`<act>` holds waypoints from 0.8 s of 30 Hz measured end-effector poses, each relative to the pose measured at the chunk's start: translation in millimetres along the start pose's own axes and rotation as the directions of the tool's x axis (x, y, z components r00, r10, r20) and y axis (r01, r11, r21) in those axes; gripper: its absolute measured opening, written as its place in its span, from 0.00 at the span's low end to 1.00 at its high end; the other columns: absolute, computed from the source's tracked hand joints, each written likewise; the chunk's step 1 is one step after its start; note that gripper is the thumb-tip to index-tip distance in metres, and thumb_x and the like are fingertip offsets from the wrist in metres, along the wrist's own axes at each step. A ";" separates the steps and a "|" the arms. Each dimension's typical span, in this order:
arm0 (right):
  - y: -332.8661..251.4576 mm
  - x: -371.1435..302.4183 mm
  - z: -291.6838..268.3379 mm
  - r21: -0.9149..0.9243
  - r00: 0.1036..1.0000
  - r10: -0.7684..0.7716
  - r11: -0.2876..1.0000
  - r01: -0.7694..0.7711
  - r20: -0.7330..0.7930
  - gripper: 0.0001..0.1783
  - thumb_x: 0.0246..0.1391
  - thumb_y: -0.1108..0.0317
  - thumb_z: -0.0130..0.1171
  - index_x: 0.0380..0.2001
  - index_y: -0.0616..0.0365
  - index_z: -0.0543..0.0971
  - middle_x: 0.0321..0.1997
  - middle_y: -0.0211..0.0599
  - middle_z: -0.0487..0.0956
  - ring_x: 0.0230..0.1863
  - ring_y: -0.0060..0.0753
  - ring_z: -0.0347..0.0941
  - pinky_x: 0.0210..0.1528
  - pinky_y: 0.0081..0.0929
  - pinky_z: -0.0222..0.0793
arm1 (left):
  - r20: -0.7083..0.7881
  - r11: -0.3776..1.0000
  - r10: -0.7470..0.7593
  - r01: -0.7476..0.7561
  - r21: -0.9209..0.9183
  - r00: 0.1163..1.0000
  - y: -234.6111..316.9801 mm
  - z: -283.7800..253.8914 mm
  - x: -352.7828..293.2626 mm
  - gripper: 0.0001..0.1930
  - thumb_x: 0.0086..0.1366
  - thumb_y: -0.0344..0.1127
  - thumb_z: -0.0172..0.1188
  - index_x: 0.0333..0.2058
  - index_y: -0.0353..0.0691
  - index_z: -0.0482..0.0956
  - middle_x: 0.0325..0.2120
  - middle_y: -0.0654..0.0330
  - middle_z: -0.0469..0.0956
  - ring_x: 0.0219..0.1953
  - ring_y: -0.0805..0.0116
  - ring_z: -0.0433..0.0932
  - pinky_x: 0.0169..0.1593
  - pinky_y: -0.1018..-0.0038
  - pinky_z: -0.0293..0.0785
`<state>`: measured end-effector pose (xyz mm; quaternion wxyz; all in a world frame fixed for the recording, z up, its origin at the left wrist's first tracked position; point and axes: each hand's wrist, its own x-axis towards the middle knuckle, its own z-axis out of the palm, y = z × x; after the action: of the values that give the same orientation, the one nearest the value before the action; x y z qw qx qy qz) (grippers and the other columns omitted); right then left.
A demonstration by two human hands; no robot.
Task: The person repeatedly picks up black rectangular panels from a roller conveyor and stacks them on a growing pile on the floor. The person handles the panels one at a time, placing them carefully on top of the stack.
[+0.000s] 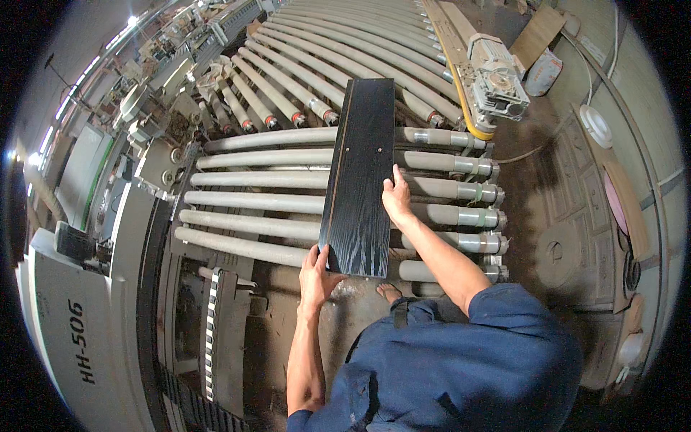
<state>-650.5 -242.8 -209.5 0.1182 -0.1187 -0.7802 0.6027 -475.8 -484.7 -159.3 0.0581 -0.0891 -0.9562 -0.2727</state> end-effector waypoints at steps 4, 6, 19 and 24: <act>-3.4 -3.4 -5.1 -0.065 1.000 -0.014 0.998 0.013 -0.006 0.31 0.63 0.72 0.49 0.67 0.68 0.57 0.69 0.54 0.63 0.69 0.40 0.60 0.70 0.29 0.54 | -0.028 0.995 -0.039 0.037 -0.090 0.999 0.1 8.6 -9.6 0.47 0.42 0.34 0.77 0.62 0.36 0.64 0.62 0.41 0.62 0.62 0.42 0.64 0.63 0.58 0.65; 3.7 -3.4 -4.4 -0.056 0.997 -0.064 0.997 0.062 -0.043 0.31 0.62 0.68 0.50 0.67 0.64 0.60 0.64 0.60 0.68 0.66 0.50 0.65 0.67 0.35 0.59 | -0.069 0.975 -0.107 0.091 -0.202 0.992 3.5 12.3 -18.8 0.49 0.45 0.35 0.76 0.65 0.35 0.59 0.63 0.40 0.60 0.64 0.43 0.61 0.65 0.58 0.62; -7.7 -5.8 -2.6 -0.136 0.994 -0.084 0.986 0.093 0.070 0.30 0.57 0.70 0.52 0.62 0.71 0.63 0.64 0.58 0.67 0.67 0.50 0.62 0.69 0.37 0.55 | -0.032 0.429 -0.657 0.338 -0.838 0.753 -16.3 59.0 -54.2 0.25 0.65 0.36 0.61 0.57 0.27 0.70 0.47 0.53 0.78 0.48 0.70 0.76 0.52 0.74 0.72; -12.6 10.5 0.4 -0.248 0.925 -0.369 0.891 0.381 0.097 0.34 0.57 0.67 0.56 0.64 0.71 0.61 0.70 0.58 0.59 0.72 0.50 0.53 0.74 0.38 0.45 | 0.018 0.391 -0.699 0.403 -0.828 0.715 -30.9 66.2 -96.4 0.21 0.66 0.37 0.61 0.53 0.28 0.75 0.39 0.58 0.81 0.40 0.73 0.78 0.45 0.76 0.75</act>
<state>-661.0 -242.8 -196.9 0.1971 0.0336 -0.8636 0.4628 -392.0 -488.7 -246.4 0.0785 0.2705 -0.6817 -0.6753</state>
